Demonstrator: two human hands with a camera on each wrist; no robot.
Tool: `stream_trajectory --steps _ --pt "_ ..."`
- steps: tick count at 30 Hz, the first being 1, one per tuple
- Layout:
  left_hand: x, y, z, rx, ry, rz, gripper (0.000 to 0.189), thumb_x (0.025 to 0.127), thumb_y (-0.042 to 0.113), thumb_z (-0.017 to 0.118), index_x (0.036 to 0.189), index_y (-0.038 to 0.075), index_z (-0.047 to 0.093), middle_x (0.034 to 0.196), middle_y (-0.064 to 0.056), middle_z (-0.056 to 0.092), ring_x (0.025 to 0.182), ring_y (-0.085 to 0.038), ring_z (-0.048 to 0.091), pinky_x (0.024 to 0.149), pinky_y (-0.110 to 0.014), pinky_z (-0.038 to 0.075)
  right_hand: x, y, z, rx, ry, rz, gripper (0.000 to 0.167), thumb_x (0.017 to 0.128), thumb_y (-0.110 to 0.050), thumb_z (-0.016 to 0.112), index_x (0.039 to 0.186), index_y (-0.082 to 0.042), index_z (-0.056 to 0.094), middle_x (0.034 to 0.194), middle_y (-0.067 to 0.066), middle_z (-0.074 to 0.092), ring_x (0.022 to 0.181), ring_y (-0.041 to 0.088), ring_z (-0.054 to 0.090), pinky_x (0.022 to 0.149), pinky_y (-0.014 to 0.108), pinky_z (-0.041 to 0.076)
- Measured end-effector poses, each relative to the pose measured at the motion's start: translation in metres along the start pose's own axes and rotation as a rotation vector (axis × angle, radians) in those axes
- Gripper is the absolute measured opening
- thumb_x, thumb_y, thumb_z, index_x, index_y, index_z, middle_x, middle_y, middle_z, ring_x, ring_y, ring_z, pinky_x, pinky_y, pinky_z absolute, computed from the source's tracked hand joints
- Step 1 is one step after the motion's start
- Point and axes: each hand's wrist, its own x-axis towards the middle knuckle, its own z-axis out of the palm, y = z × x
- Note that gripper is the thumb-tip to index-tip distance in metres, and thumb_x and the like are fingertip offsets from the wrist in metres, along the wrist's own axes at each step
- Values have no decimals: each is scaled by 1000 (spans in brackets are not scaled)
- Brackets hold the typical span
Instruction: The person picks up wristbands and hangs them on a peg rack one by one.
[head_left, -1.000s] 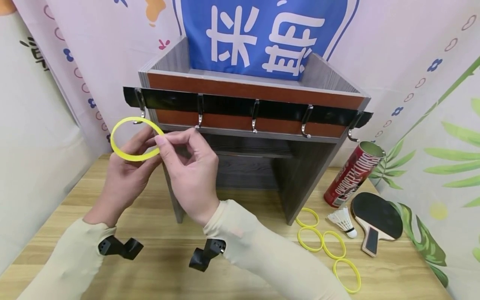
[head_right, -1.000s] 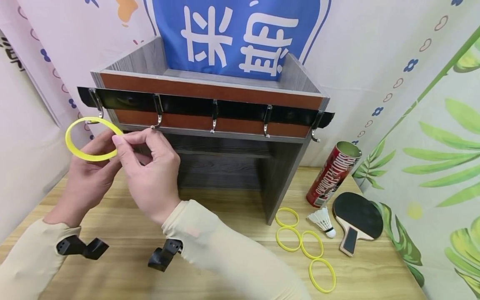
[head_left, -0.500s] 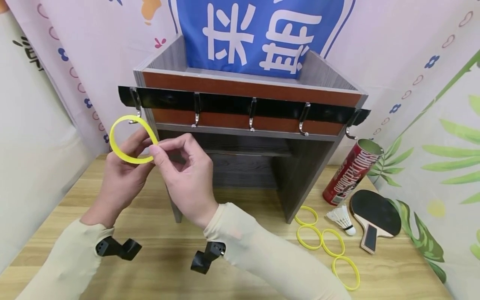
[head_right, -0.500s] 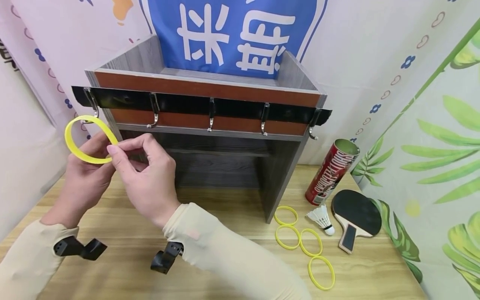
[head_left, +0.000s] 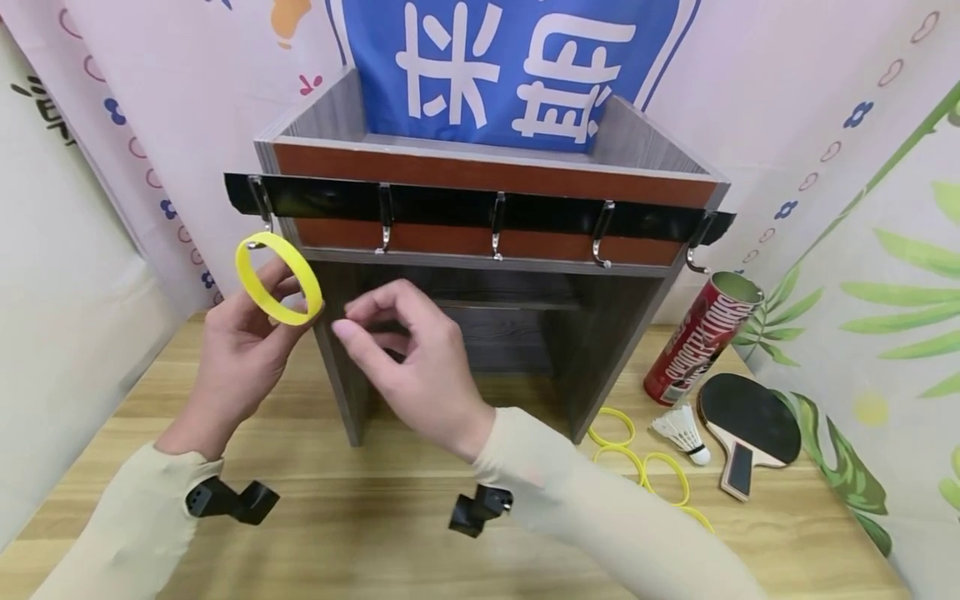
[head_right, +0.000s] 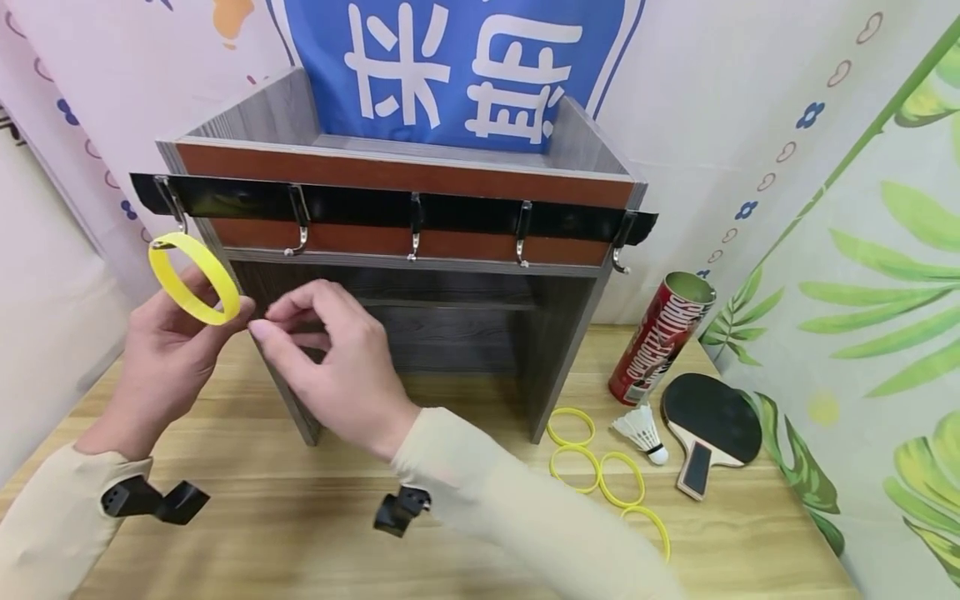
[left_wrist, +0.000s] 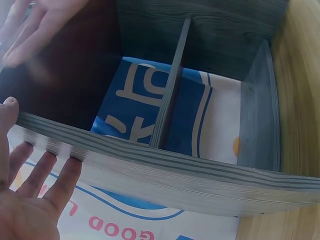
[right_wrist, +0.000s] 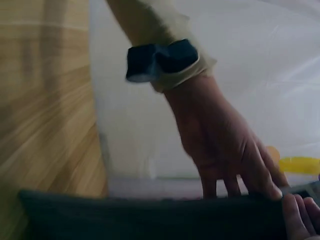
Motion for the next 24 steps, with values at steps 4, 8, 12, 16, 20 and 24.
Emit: stream_trajectory --steps 4,8,12,16,20,24 --pt "-1 1 -2 99 9 -36 50 95 -8 69 142 8 64 110 16 68 112 1 67 91 -6 54 -14 6 -29 -9 -26 -14 10 97 4 68 105 4 61 104 22 70 93 29 74 84 29 66" --pt "-2 1 -3 83 7 -65 49 94 -8 69 140 10 65 105 14 67 101 -3 66 87 -6 55 -33 16 -66 -6 -41 4 9 96 10 65 103 6 61 98 22 69 86 26 75 78 35 68" --pt "-2 -1 -2 -8 -20 -74 54 94 -12 67 143 10 64 113 12 70 104 -4 67 89 -8 56 -60 30 -109 -61 -41 14 8 96 12 63 102 7 61 93 22 69 84 12 74 74 33 67" --pt "0 -1 -1 -33 -26 -86 55 94 -11 67 144 11 64 114 12 70 111 -4 67 90 -9 57 -88 39 -150 -139 -30 51 10 95 14 63 100 6 63 90 21 70 82 7 74 74 27 66" --pt "0 1 -4 57 -1 -101 51 95 -5 70 141 15 65 105 15 68 111 -1 67 90 -7 55 -112 39 -187 -237 -10 159 10 95 13 64 99 3 65 91 14 70 81 7 73 73 25 66" --pt "0 2 -5 41 -9 -98 50 95 -7 69 140 13 66 105 12 67 104 -3 67 88 -7 56 -138 39 -220 -382 9 269 8 97 8 66 97 1 64 89 3 69 79 5 71 71 22 65"
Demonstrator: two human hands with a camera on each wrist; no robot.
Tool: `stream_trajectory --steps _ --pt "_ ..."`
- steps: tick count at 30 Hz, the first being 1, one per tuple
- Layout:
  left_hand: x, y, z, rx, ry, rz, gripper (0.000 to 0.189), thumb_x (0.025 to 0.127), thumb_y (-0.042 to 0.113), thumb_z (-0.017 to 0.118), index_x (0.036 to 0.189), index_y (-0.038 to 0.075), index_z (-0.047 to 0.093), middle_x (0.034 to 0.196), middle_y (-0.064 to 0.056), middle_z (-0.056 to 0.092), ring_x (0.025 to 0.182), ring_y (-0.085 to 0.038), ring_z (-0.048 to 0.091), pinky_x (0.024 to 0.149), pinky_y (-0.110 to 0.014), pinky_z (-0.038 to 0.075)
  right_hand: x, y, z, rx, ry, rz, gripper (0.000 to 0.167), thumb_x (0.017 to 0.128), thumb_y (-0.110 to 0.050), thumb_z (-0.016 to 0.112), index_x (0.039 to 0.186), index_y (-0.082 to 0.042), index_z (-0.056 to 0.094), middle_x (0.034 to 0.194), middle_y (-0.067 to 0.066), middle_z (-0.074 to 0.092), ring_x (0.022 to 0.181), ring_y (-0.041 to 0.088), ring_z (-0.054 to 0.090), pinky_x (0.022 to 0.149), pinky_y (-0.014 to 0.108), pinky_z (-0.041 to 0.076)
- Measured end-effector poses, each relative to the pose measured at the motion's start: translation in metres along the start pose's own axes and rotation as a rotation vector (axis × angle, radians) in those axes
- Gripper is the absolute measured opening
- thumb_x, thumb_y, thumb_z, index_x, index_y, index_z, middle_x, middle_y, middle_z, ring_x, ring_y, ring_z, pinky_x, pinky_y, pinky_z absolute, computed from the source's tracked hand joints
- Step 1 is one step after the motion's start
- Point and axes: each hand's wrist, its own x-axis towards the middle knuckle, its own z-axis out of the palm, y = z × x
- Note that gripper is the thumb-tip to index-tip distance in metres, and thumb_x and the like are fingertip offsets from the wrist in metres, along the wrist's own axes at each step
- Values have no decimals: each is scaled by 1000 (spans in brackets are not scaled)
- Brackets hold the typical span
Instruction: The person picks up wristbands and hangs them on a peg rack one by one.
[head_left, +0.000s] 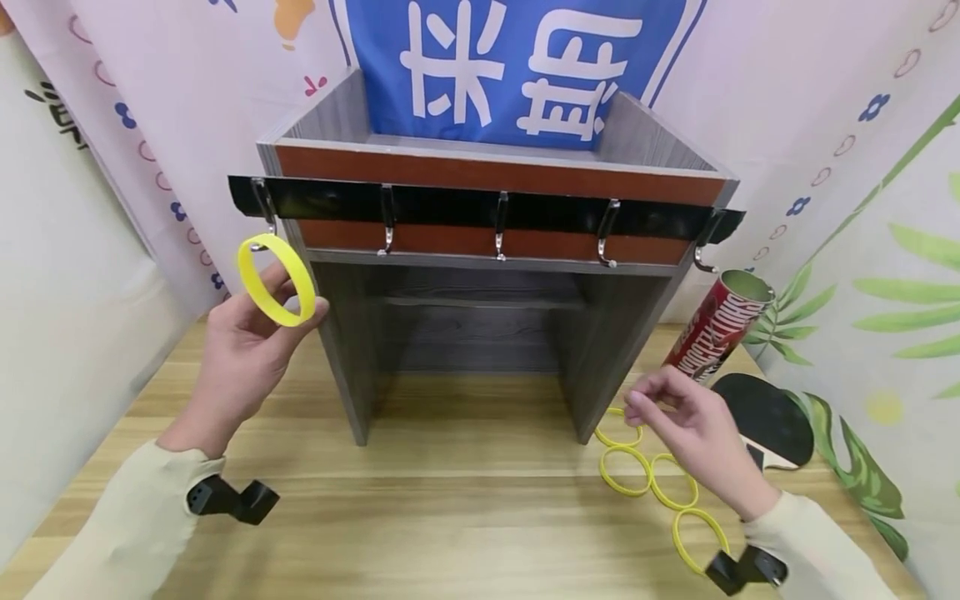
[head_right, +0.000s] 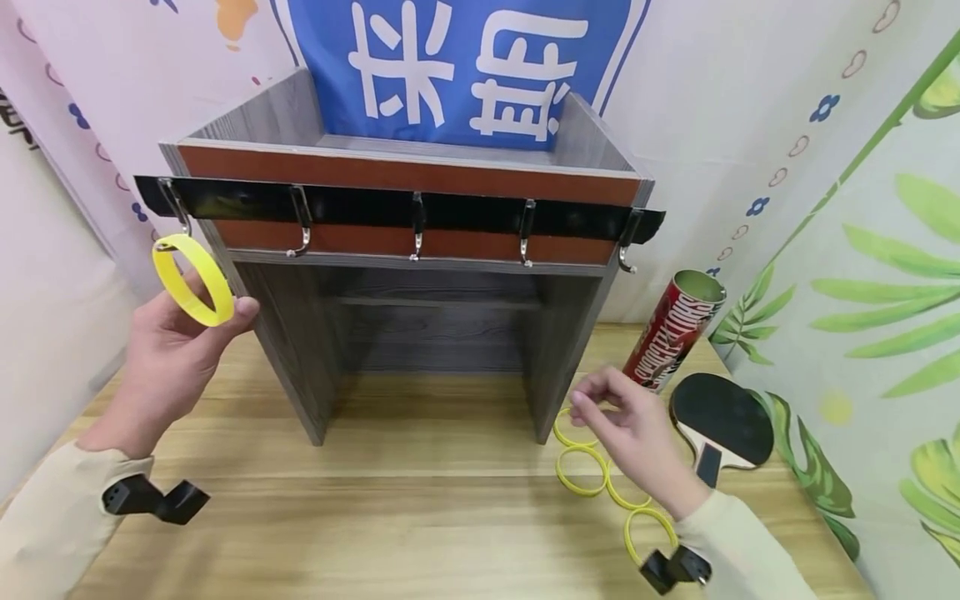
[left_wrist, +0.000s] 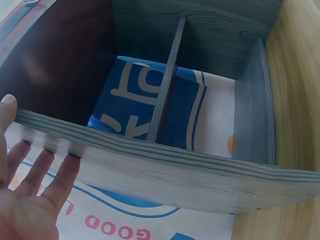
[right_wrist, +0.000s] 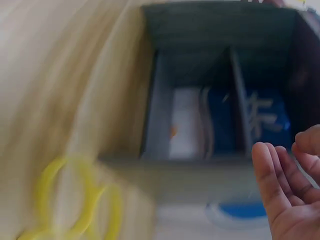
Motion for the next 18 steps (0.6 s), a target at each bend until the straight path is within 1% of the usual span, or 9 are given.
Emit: stream_trajectory --steps 2,4,6,9,11,13,15,18 --pt "1 1 0 -42 -11 1 51 94 -9 69 141 12 65 110 10 68 102 -5 67 88 -8 57 -12 9 -12 -89 0 40 9 97 7 67 97 -2 65 86 1 69 77 2 70 70 19 64" --pt "1 1 -1 -51 -17 -1 53 94 -9 69 143 13 64 115 10 68 106 -5 67 90 -8 57 -25 19 -21 -153 -15 62 11 96 8 67 98 -3 65 86 0 70 77 1 69 70 17 63" --pt "0 2 -2 -34 -20 -22 54 96 -6 69 144 15 63 116 11 67 109 -5 66 90 -8 56 -38 29 -29 -197 -45 88 13 95 7 69 98 -5 66 86 -1 70 77 0 68 68 17 62" --pt "-1 3 -3 53 -16 -53 53 97 1 70 146 20 62 114 16 66 108 -2 64 89 -6 55 -56 46 -40 -236 -113 118 13 95 4 71 98 -8 67 86 -7 70 78 -2 67 63 18 61" --pt "-3 3 -5 88 -15 -63 53 98 4 71 147 21 61 113 18 65 107 -1 64 88 -5 54 -66 57 -47 -263 -147 113 15 93 3 73 96 -10 68 85 -11 69 77 -4 66 59 18 58" --pt "-3 3 -5 90 -18 -60 53 97 4 71 147 20 61 113 19 66 107 -1 64 89 -5 54 -76 67 -55 -281 -172 106 17 91 5 74 94 -11 68 82 -12 68 76 -6 63 57 17 54" --pt "-3 2 -5 56 -25 -50 54 97 1 71 147 19 61 116 18 66 110 0 64 90 -6 55 -84 74 -63 -302 -200 108 18 89 6 75 92 -10 68 80 -12 67 74 -7 61 55 18 50" --pt "-2 2 -5 4 -33 -24 55 96 -3 70 147 17 62 119 17 67 112 -1 65 91 -7 55 -96 83 -73 -314 -278 147 17 89 5 75 89 -10 67 79 -12 66 72 -8 58 56 19 49"
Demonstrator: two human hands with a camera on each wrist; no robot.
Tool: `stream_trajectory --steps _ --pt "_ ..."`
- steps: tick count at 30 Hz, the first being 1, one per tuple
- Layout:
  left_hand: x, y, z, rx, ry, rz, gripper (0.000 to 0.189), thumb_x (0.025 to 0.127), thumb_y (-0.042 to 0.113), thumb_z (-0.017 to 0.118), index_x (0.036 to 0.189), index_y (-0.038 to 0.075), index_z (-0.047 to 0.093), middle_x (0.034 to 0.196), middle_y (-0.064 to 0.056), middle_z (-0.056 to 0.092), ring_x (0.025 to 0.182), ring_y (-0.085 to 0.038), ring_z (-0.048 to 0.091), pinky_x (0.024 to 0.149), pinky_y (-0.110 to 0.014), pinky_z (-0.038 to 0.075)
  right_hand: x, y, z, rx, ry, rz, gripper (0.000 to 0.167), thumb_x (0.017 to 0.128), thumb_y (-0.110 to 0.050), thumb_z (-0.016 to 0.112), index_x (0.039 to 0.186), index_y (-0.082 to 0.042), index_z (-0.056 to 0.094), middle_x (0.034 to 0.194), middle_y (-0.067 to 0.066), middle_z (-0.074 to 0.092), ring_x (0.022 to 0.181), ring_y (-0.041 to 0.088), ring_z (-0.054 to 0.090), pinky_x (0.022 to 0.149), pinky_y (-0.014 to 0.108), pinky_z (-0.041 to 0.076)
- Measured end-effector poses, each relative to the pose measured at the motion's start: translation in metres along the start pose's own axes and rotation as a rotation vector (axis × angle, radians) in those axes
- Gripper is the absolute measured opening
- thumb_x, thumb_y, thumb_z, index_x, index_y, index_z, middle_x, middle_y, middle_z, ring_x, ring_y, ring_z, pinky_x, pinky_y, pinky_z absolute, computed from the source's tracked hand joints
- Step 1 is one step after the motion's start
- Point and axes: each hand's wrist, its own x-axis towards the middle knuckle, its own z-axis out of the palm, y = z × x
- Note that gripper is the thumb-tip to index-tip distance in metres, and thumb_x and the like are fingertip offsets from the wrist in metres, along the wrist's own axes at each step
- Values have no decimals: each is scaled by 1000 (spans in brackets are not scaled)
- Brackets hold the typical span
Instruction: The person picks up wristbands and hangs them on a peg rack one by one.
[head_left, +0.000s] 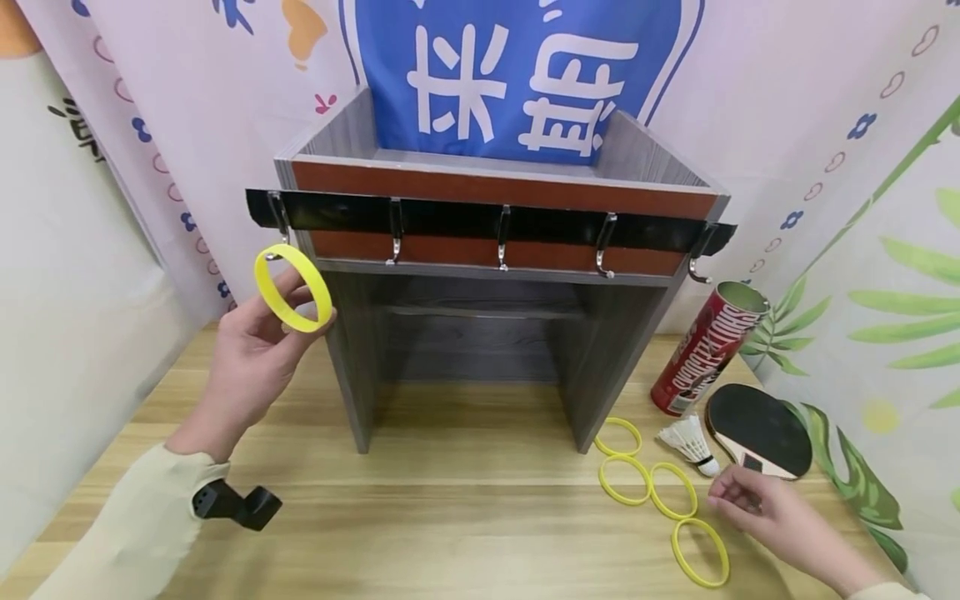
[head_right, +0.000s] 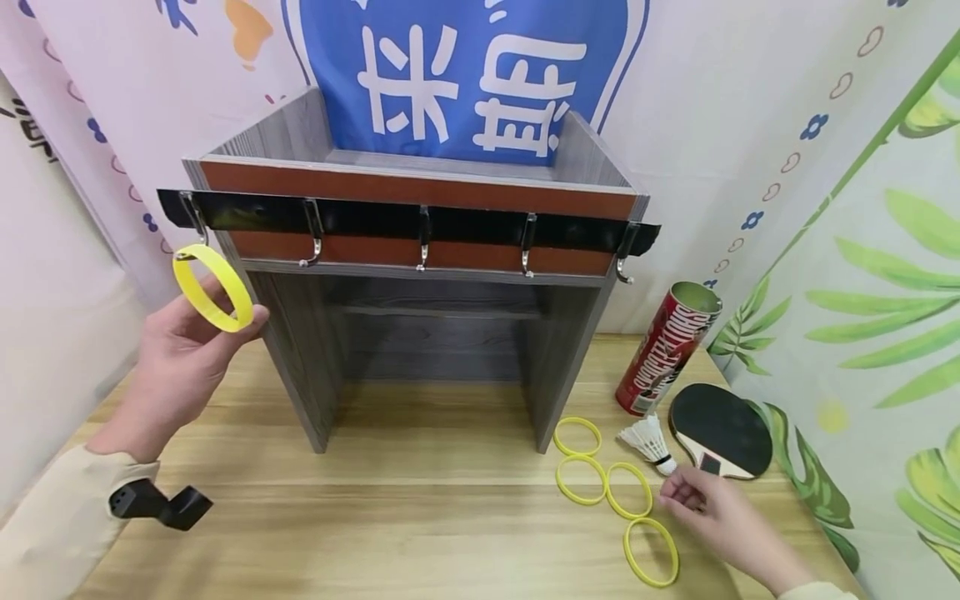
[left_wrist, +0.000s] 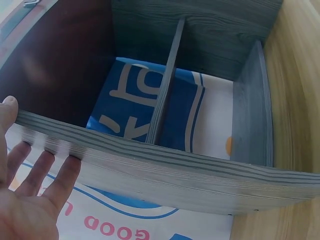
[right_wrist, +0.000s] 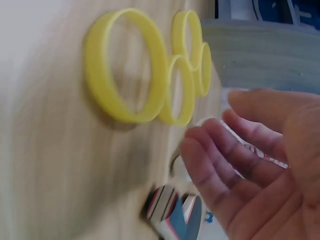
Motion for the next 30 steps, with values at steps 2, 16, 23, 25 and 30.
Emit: stream_trajectory --steps 2,16,23,25,30 --pt "0 -1 1 2 1 6 56 96 -4 69 148 18 61 119 17 67 111 0 65 91 -7 55 -7 8 -1 -8 -67 30 16 90 3 75 88 -10 66 79 -15 65 72 -9 56 56 19 49" --pt "0 -1 2 -79 -16 31 59 96 -8 67 150 15 59 123 14 68 115 -1 66 93 -9 56 -21 19 3 278 -383 333 15 102 -12 66 97 2 63 78 -3 61 61 -2 53 50 22 49" --pt "0 0 3 -2 0 16 57 97 -2 69 149 19 59 121 16 66 112 -3 64 92 -7 55 -18 19 6 183 -340 354 16 101 -14 68 94 -1 64 78 -4 62 62 -3 53 52 20 49" --pt "0 0 3 -42 -6 27 58 96 -6 68 149 16 59 123 14 67 114 -3 65 92 -9 56 -18 20 7 174 -330 342 15 100 -14 68 94 -1 65 79 -5 63 64 -4 53 54 20 50" --pt "0 0 2 -72 -17 45 59 95 -10 66 149 13 59 126 12 66 116 -2 66 93 -10 56 -18 26 6 311 -352 295 16 102 -8 64 96 7 62 82 -8 65 65 -3 57 53 24 54"
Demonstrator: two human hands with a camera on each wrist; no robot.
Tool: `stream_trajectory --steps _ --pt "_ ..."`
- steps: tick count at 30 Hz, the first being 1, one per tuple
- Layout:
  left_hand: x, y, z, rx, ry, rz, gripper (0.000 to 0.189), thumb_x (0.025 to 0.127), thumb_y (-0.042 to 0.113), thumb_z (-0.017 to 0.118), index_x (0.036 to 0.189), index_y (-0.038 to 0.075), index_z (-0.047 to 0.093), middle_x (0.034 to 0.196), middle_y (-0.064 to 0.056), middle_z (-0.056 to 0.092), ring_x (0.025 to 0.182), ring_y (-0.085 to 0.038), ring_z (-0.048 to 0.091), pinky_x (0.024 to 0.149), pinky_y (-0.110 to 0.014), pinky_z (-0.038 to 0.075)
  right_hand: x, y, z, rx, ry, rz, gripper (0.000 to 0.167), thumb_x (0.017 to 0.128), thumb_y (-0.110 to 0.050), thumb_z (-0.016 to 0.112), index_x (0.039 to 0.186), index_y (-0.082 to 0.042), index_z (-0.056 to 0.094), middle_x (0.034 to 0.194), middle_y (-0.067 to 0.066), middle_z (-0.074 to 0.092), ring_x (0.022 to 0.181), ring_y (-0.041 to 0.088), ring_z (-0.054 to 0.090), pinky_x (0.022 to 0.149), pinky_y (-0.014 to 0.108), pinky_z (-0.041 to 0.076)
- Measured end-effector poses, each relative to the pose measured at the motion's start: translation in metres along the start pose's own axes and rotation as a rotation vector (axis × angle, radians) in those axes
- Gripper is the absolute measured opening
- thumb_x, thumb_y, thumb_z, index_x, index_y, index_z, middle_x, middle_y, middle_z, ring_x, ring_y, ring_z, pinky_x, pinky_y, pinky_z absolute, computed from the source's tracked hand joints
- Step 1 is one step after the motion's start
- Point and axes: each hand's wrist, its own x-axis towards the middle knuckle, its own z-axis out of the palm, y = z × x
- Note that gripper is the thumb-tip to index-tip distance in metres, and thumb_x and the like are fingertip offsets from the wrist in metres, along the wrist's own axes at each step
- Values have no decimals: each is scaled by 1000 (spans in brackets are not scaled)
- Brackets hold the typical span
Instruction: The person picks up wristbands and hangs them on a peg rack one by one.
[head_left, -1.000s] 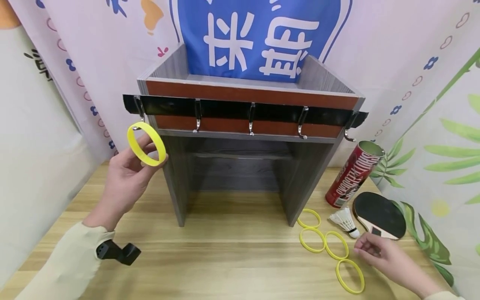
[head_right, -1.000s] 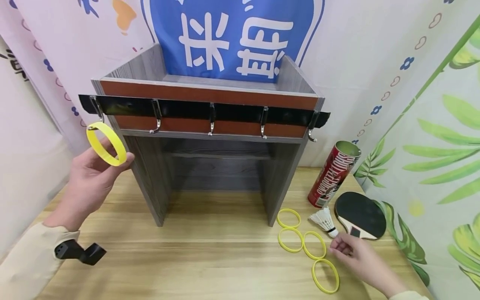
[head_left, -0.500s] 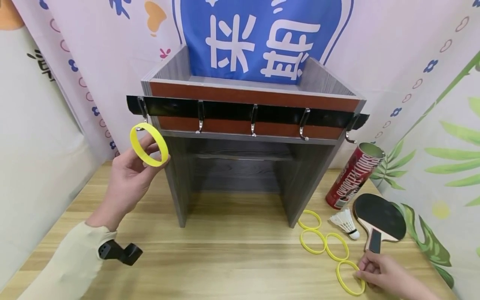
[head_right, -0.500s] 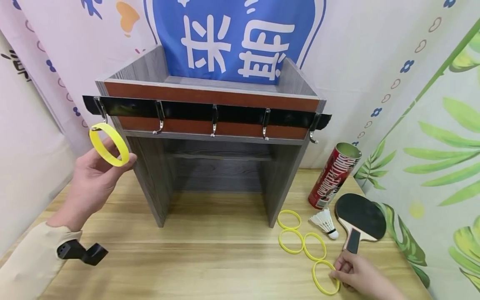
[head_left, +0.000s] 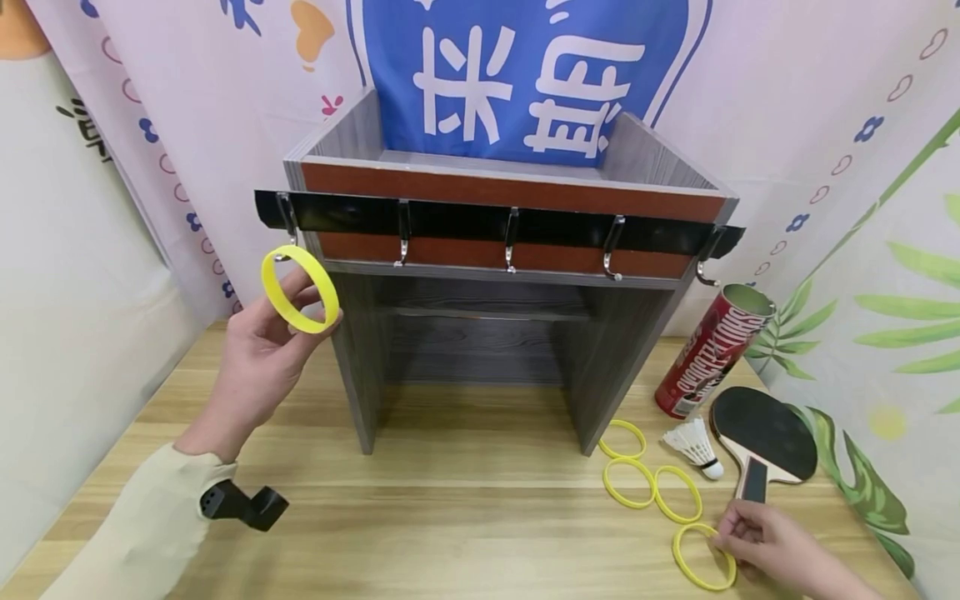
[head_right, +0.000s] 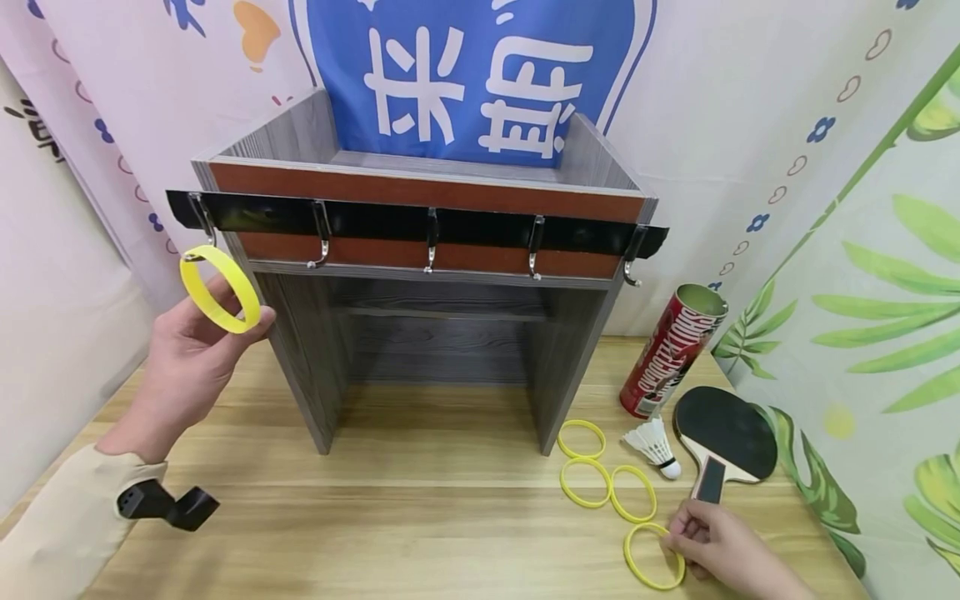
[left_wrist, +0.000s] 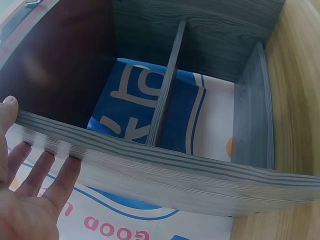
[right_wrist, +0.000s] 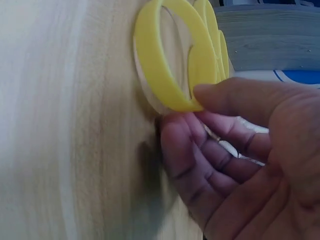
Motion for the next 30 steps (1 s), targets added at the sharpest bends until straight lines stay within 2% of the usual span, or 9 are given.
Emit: stream_trajectory --steps 3,6,10,13,15,17,20,25,30 --pt "0 0 0 49 9 -15 58 96 -6 68 149 16 59 122 14 66 113 -3 65 92 -8 55 -1 3 -2 83 -30 -41 16 103 -3 61 97 12 59 84 -9 68 67 -2 60 54 25 56" --pt "0 -1 1 72 15 -28 56 97 -3 69 149 18 59 119 15 65 111 -4 63 92 -7 55 -1 4 -3 99 -22 -95 13 102 0 60 97 12 59 85 -11 69 68 -2 62 54 26 57" --pt "0 -2 1 16 8 -14 58 96 -7 68 149 15 59 123 13 66 115 -4 64 93 -9 56 -1 3 -3 72 22 -212 3 100 6 61 97 6 61 82 -7 70 69 0 65 54 28 57" --pt "0 -2 1 -29 4 -3 60 95 -11 67 149 13 59 126 12 67 117 -4 65 94 -10 56 -2 -1 -4 89 35 -269 8 99 8 60 98 1 62 83 -5 72 71 0 66 54 29 57" --pt "0 -2 1 -18 5 -8 59 95 -9 67 150 13 58 126 12 66 117 -4 65 94 -10 56 -2 -6 -4 127 26 -281 10 100 9 58 100 0 62 86 -8 72 74 -1 66 57 29 59" --pt "-1 -1 1 31 11 -21 59 96 -6 68 150 16 58 125 14 65 116 -4 64 93 -8 55 -1 -15 -4 164 21 -289 13 100 10 57 102 -1 63 90 -10 72 77 -1 67 60 29 60" --pt "-1 0 0 82 12 -39 59 98 -2 69 151 19 57 123 15 64 114 -3 63 93 -7 54 3 -33 1 164 61 -341 17 100 12 57 103 -3 64 96 -7 73 83 1 69 64 29 61" --pt "-1 0 0 29 16 -23 59 96 -7 68 150 16 58 124 13 66 116 -3 65 94 -9 55 20 -69 13 119 163 -444 20 96 14 61 100 -5 67 97 2 72 88 7 71 71 25 61" --pt "0 0 0 46 8 -10 58 97 -5 67 150 16 58 129 15 65 120 -2 64 94 -9 55 42 -101 29 101 252 -487 22 93 13 66 95 -9 68 97 0 72 93 5 72 76 22 62"
